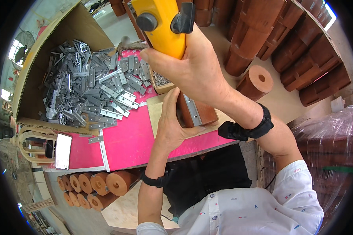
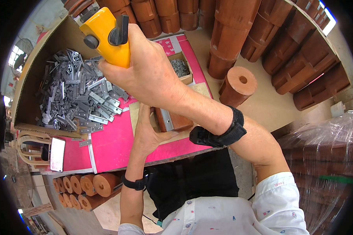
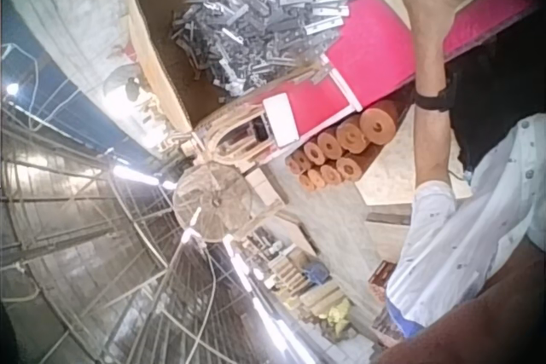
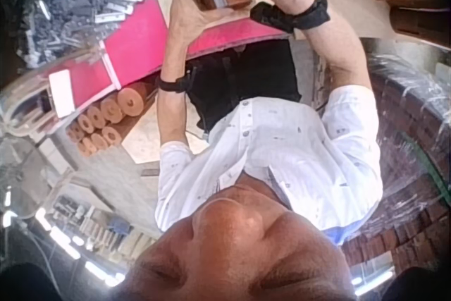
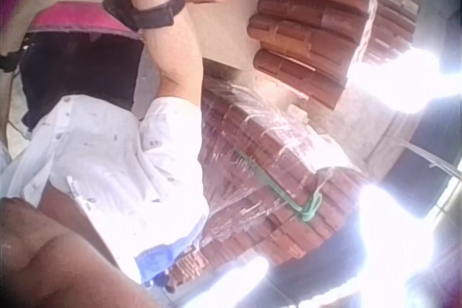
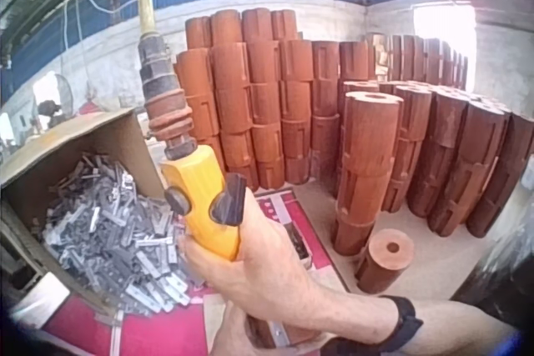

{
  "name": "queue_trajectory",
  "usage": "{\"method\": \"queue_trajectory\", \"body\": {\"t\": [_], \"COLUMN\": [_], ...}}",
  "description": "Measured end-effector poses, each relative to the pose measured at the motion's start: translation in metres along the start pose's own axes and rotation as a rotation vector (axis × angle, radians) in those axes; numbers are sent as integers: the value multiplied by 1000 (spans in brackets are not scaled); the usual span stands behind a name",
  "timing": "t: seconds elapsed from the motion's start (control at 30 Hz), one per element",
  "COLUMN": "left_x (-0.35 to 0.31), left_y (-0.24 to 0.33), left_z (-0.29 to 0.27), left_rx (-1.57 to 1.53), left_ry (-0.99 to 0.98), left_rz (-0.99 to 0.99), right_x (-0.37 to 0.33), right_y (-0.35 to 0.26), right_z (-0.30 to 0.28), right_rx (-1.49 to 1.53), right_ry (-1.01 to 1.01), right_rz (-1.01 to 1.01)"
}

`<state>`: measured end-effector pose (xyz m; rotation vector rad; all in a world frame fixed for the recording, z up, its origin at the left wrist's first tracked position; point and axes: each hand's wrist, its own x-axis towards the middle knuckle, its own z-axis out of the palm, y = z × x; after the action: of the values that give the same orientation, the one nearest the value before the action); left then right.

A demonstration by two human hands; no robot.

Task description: Attaching metal hinges to cylindrical wooden blocks using an electric screwdriver and a hammer.

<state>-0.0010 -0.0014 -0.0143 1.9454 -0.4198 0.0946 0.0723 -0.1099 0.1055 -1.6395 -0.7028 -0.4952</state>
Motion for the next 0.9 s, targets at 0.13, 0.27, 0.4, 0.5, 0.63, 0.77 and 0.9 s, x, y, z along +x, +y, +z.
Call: {"method": "queue_trajectory", "body": {"t": [0.13,0.27,0.4,0.5,0.63,0.77,0.9], "left_x": [1,0,2,5,9,8,8], "left_y": [-3,-1,0,13,27,31,29], "left_z": [1,3,2,-3,-8,-12,-10], "left_rx": [-18,-3,45,87,218,367,342], "left_ry": [-7,4,37,30,-15,-35,-36], "left_rz": [-13,-5,51,41,-4,29,27], "right_x": [-3,-4,-4,-2,-3,-6,-12], "right_y": [-2,-2,5,1,-4,-10,-4], "right_z": [0,-2,-1,-2,-15,-20,-19], "right_rx": [-13,60,50,97,171,273,233], "right_ry": [12,20,5,-39,-53,-11,13], "right_rz": [34,52,-23,34,171,266,158]}}
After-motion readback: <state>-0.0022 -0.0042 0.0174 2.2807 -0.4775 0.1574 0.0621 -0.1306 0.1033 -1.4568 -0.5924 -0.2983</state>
